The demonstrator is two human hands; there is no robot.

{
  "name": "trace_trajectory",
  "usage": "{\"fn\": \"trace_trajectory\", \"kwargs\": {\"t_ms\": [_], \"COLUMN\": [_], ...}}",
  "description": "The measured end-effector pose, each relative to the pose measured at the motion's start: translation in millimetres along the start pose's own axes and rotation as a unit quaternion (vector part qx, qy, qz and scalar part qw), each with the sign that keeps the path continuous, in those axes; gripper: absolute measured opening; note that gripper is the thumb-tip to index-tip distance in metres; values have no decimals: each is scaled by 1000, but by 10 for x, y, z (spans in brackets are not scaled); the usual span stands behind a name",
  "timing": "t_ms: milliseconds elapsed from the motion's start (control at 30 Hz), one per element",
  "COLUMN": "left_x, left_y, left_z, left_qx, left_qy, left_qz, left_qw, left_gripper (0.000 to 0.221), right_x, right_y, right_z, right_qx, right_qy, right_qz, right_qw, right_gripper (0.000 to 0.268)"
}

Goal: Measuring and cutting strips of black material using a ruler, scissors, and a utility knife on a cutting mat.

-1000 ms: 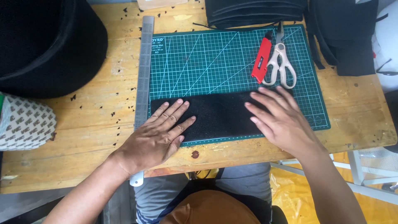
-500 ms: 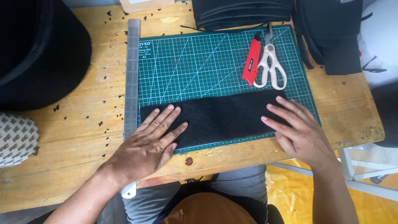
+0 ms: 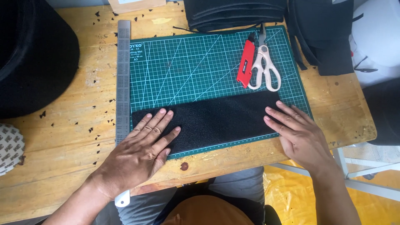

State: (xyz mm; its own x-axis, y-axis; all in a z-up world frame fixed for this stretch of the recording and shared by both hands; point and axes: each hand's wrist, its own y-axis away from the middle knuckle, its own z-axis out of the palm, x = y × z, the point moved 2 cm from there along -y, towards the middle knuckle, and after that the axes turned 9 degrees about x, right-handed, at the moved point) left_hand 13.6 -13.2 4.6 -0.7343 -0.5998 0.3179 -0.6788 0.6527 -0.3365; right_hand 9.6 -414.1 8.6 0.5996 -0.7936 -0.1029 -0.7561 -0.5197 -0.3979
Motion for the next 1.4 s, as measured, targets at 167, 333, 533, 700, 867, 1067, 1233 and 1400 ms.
{"fn": "trace_trajectory", "kwargs": {"t_ms": [167,333,533,700,867,1067,1233,1400], "left_x": [-5,-13,-29,-58,-130,-280,-315,-383], "left_y": [9,17,21,50,99,113,96,91], "left_z": [8,20,16,-87,-164,-223,-282,-288], "left_qx": [12,-2,4,39,-9,-23,-43,-38], "left_qy": [0,3,6,14,-3,42,99,123], "left_qz": [7,-5,-3,22,9,12,-17,-18], "left_qw": [1000,1000,1000,999,1000,999,994,992], "left_gripper": [52,53,53,59,57,52,49,46], "right_x": [-104,-357,-472,-471,-431,-385,-376,-347], "right_y": [-60,-220,-168,-160,-137,-101,-87,-43], "right_z": [-77,59,199,230,252,265,287,316], "right_qx": [-28,75,100,108,106,109,118,122], "right_qy": [-16,83,147,155,118,67,58,58], "right_qz": [59,95,139,142,164,158,159,146], "right_qw": [998,989,974,972,974,979,978,980], "right_gripper": [43,22,32,31,31,32,30,29]}}
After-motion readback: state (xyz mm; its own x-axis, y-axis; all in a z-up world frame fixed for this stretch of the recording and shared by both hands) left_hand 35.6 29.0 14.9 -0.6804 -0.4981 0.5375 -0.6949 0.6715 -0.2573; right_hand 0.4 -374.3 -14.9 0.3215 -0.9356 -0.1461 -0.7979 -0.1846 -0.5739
